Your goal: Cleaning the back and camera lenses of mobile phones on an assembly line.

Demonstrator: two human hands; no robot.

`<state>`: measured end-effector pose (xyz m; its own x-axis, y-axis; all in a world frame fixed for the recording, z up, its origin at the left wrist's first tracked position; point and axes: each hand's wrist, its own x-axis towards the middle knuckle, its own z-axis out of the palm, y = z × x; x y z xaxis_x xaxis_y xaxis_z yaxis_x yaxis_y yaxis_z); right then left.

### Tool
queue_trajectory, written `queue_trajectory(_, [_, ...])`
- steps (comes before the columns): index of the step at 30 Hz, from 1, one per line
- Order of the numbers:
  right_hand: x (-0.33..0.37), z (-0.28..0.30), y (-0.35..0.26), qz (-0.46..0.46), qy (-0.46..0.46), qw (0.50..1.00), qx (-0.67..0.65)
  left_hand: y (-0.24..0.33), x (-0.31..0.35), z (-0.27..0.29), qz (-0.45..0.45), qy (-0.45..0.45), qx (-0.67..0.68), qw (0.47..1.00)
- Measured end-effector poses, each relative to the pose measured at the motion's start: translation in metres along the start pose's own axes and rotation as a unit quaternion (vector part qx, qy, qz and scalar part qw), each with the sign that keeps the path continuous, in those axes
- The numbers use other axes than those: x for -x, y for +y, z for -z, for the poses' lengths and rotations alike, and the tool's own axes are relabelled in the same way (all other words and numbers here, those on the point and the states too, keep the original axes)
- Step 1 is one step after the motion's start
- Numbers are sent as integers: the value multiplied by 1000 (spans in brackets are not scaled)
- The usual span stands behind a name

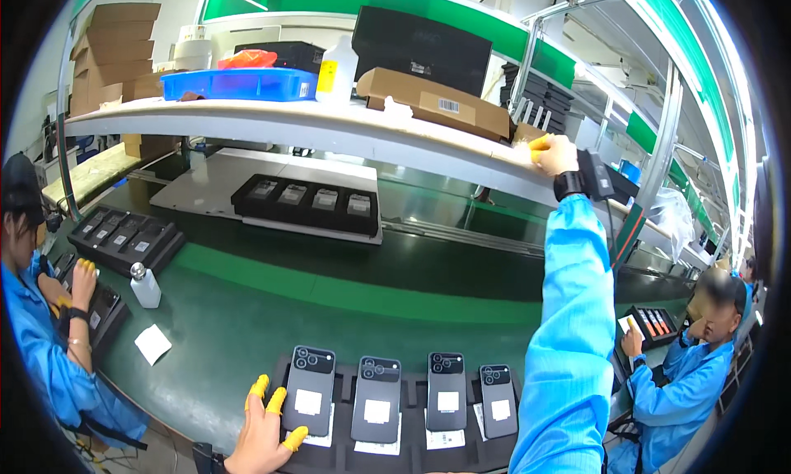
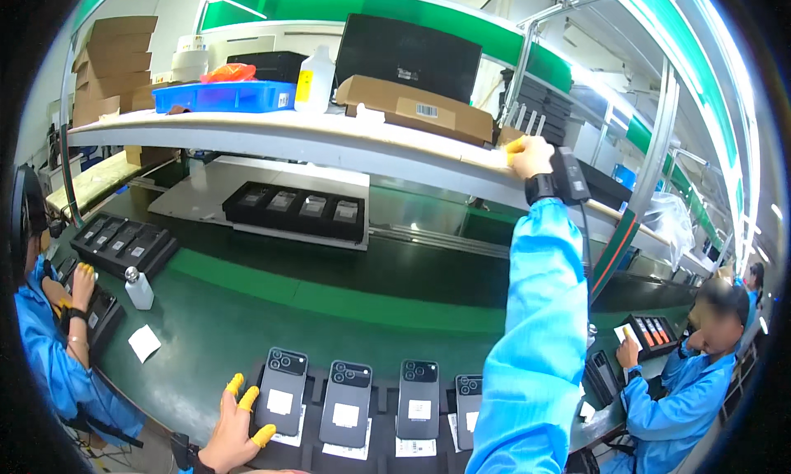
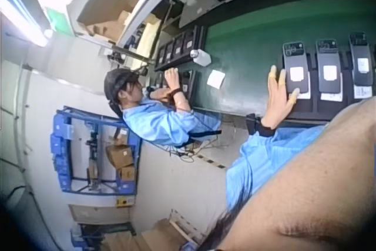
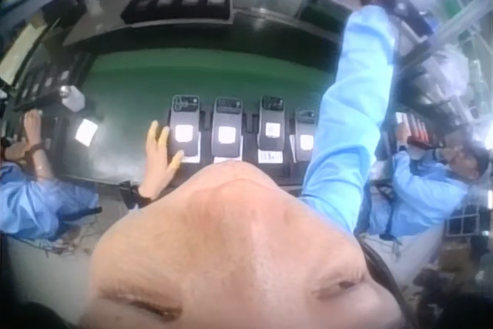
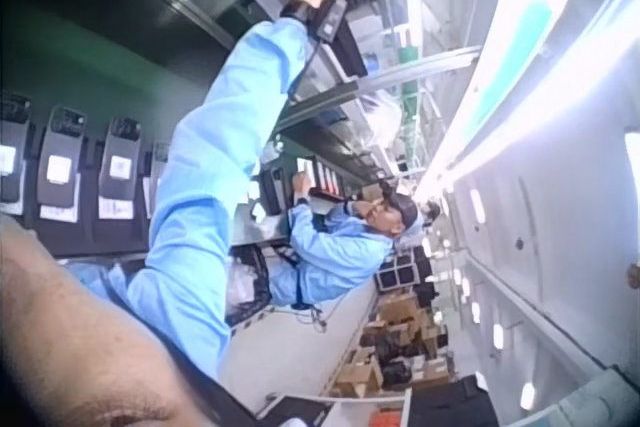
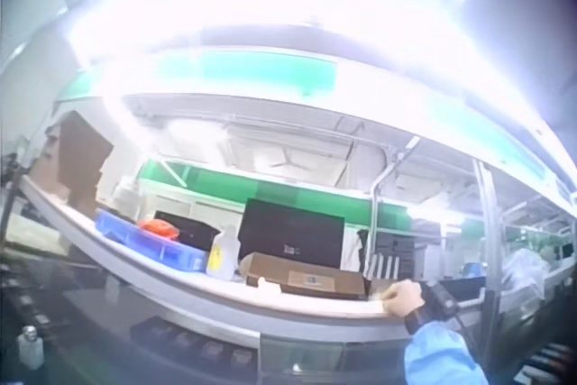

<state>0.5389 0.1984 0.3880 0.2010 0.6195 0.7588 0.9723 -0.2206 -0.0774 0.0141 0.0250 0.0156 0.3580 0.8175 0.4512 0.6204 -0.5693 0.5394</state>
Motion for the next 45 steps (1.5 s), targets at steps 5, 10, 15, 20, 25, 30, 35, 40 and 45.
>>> queue_trajectory(5, [90,27,-26,9,-6,917,-398,11,-25,21,56,-50,-62,995])
queue_trajectory(10, [256,29,-51,-49,-141,854,-498,43,-89,47,-91,84,-84,989])
queue_trajectory(15, [332,-25,-74,-216,-264,539,-771,81,-163,14,-186,91,81,975])
queue_trajectory(20, [370,-71,-95,-282,-303,292,-862,85,-166,-55,22,-99,406,908])
queue_trajectory(25, [394,-67,-104,-306,-321,214,-870,89,-140,-62,101,-133,493,854])
queue_trajectory(30, [393,-58,-110,-303,-338,167,-875,92,-134,-61,74,-89,529,841])
queue_trajectory(35, [391,-54,-114,-286,-355,246,-855,90,-137,-54,85,-103,508,851])
queue_trajectory(40, [388,-53,-110,-300,-336,346,-823,85,-145,-50,-31,-55,395,916])
queue_trajectory(45, [387,-51,-112,-316,-342,311,-829,82,-146,-44,-230,-42,227,945])
